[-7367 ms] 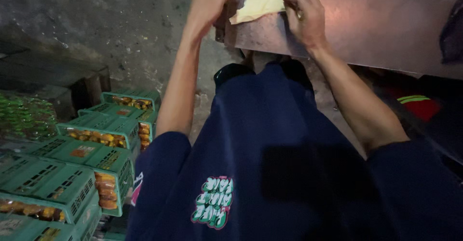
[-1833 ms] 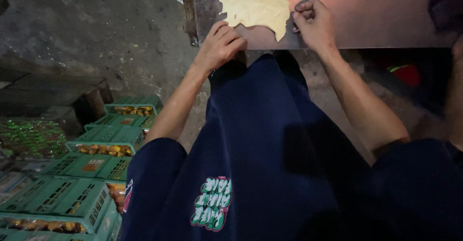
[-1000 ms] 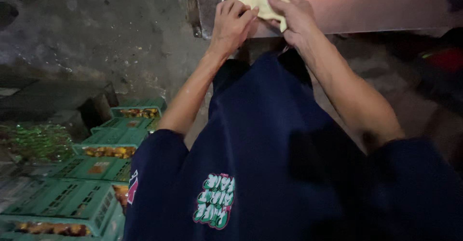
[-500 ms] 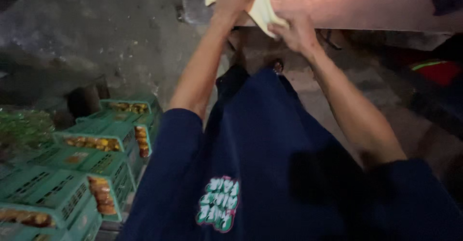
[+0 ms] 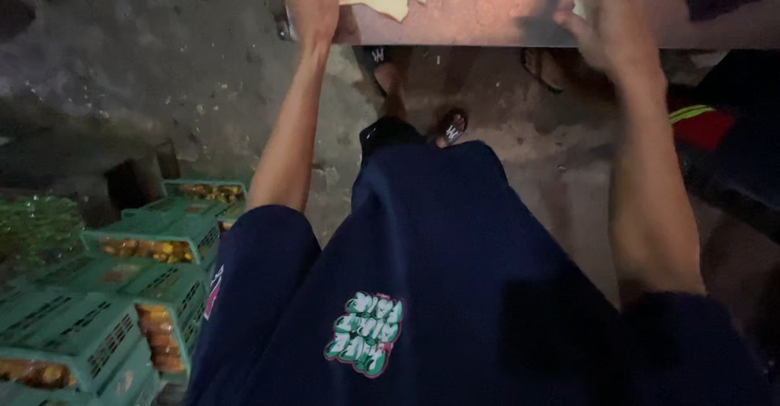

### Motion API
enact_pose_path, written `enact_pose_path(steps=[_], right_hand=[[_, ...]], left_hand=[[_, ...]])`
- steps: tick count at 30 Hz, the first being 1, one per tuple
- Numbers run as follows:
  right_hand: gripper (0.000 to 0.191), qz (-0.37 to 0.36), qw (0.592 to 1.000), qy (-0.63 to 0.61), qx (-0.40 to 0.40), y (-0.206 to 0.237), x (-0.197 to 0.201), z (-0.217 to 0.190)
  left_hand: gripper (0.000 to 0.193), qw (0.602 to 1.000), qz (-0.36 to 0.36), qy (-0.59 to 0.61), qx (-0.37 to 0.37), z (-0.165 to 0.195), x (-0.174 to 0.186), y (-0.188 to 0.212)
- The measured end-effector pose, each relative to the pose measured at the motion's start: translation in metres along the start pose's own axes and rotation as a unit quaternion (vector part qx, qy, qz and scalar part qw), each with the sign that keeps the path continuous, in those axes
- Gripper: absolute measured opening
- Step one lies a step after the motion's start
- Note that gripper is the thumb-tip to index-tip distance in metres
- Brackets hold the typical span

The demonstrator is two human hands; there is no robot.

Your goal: The person sits at a metal table, tears pieces from a sheet of dough, flattens each piece, places a scoop of dark filling onto it, and wraps and rolls the dough into balls. The person then carries a tray of the shaped dough balls across the room and returns to shape more pieces.

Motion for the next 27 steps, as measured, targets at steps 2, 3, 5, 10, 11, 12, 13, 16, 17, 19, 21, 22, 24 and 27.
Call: enact_pose_path(steps=[2,3,5,10,11,12,13,16,17,19,21,22,24,27], right_hand=[[0.054,-0.008,0.998,0.049,0.026,-0.017,-0.027,-0.008],[0.044,-0.024,1.0,0.017,-0.001,-0.027,-0.046,-0.012],[0.028,-0.052,0.992,-0.103,-0.046,-0.052,-0.088,-0.028],[0.028,-0.132,0.946,-0.164,-0.246,-0.083,-0.179,-0.079],[0.034,-0.159,0.929,-0.163,-0.292,-0.079,-0.191,-0.088],[0.031,-0.119,0.935,-0.194,-0.273,-0.077,-0.197,-0.102],[0.031,-0.079,0.937,-0.225,-0.255,-0.073,-0.203,-0.114],[0.039,0.037,0.954,-0.238,-0.178,-0.076,-0.223,-0.142],[0.042,0.074,0.96,-0.228,-0.147,-0.08,-0.229,-0.149],[0.036,0.101,0.966,-0.139,-0.196,-0.092,-0.246,-0.151],[0.033,0.103,0.93,-0.205,-0.286,-0.101,-0.259,-0.149],[0.033,0.09,0.881,-0.31,-0.346,-0.104,-0.265,-0.146],[0.029,0.091,0.743,-0.502,-0.433,-0.106,-0.271,-0.146],[0.032,0.095,0.534,-0.68,-0.494,-0.1,-0.261,-0.154]], left_hand=[[0.019,0.998,-0.013,0.003,-0.068,0.003,0.013,0.009],[0.02,0.994,-0.028,0.0,-0.108,0.006,0.016,0.011],[0.024,0.983,-0.051,-0.039,-0.171,0.008,0.02,0.01],[0.04,0.976,-0.106,-0.098,-0.165,-0.005,0.018,0.005],[0.039,0.976,-0.131,-0.094,-0.145,-0.011,0.015,0.003],[0.037,0.975,-0.159,-0.089,-0.124,-0.016,0.012,0.003],[0.035,0.976,-0.161,-0.08,-0.118,-0.021,0.01,0.003],[0.029,0.979,-0.169,-0.05,-0.098,-0.034,0.002,0.008],[0.026,0.981,-0.168,-0.04,-0.087,-0.036,-0.002,0.011],[0.021,0.984,-0.173,0.036,0.011,-0.045,-0.008,0.016],[0.019,0.949,-0.186,0.169,0.189,-0.054,-0.017,0.029],[0.019,0.934,-0.187,0.229,0.201,-0.05,-0.015,0.033],[0.02,0.891,-0.187,0.349,0.221,-0.042,-0.008,0.037],[0.02,0.872,-0.284,0.338,0.212,-0.031,0.02,0.033]])
Point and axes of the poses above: each hand's wrist, its own y-axis away from the middle knuckle, its own x-axis out of the back of the hand, z = x × y, the point moved 4 cm from there along -y, towards the middle knuckle, and after that the axes turned 1 degree about y, right-handed, at the moved point
